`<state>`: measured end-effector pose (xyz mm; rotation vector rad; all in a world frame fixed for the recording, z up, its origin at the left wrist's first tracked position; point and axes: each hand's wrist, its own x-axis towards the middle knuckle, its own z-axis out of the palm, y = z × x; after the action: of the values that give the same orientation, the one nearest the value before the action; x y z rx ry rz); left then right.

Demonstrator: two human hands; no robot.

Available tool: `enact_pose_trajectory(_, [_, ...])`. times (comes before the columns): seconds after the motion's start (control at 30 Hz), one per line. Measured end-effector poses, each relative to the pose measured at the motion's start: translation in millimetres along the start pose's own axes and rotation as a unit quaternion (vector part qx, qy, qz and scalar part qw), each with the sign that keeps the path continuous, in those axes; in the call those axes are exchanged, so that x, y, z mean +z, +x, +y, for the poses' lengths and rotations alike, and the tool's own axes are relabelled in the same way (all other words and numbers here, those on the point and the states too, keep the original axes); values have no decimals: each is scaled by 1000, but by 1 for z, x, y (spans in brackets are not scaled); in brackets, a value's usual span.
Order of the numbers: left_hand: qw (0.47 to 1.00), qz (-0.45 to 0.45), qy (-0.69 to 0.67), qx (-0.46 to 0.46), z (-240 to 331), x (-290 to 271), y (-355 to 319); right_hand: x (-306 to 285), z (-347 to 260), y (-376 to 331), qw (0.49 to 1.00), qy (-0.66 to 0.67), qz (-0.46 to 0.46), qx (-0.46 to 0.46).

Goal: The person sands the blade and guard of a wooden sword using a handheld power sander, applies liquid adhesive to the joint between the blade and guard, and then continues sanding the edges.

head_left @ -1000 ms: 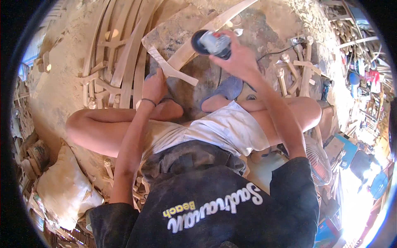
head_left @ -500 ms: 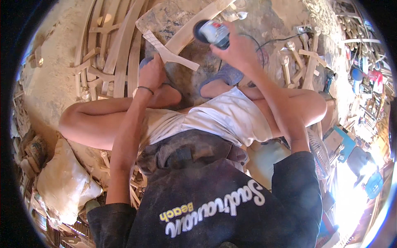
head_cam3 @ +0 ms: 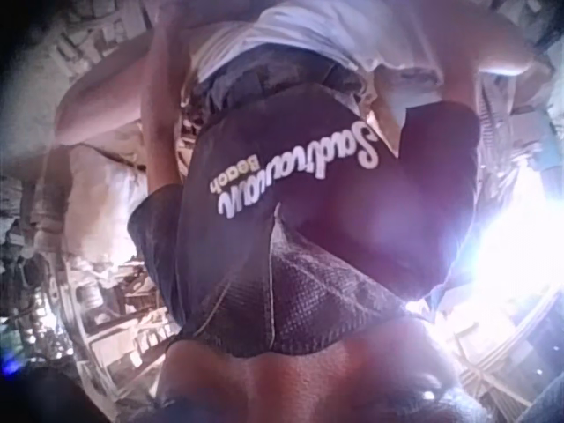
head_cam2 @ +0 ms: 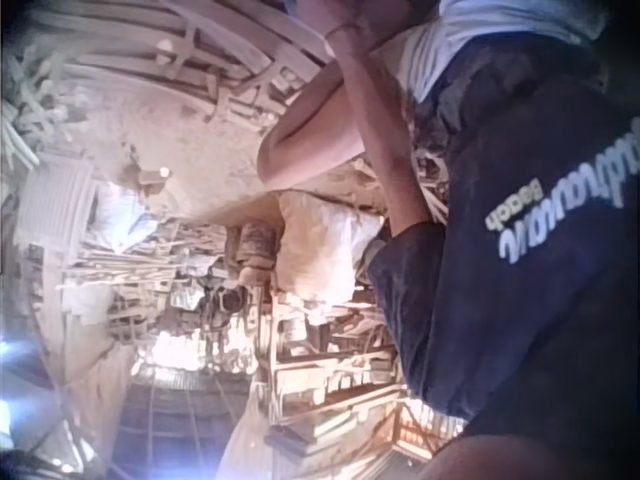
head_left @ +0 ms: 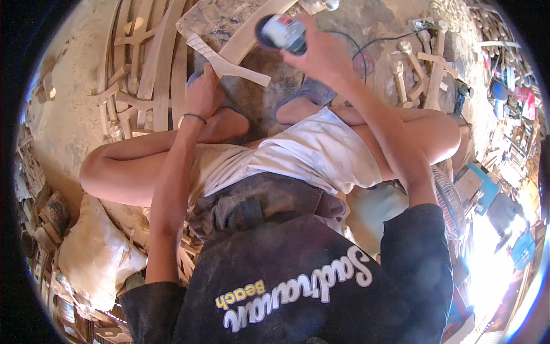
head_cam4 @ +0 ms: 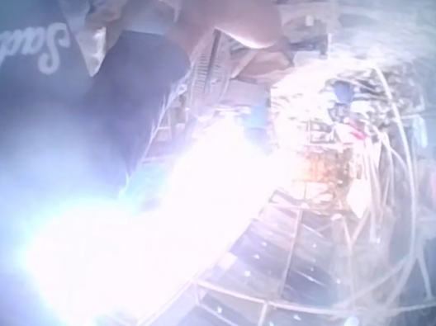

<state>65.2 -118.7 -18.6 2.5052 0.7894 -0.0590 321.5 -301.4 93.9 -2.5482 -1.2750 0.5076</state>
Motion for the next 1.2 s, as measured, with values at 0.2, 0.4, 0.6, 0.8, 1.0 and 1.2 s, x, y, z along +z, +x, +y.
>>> enact_pose_trajectory(0.2, [1000, 0, 4, 18, -1, 6, 2, -15, 21, 10, 995, -56, 28, 82])
enact_pose_trajectory(0.4, [1000, -12, 8, -4, 4, 4, 1, 13, -16, -12, 997, -9, -49, -51])
enact_pose_trajectory(0.6, [999, -15, 5, -32, -10, 4, -2, -42, 5, 10, 993, 72, -5, 95])
enact_pose_trajectory(0.8, [1000, -21, 5, -10, 6, 6, 4, -10, 5, -3, 998, -20, 6, 60])
enact_pose_trajectory(1.0, [1000, 10, -4, -1, -6, 5, -7, 4, -10, 0, 997, 19, -72, -18])
enact_pose_trajectory(1.2, [999, -27, 6, -19, -1, -7, -4, -36, 50, 19, 981, -13, 54, 184])
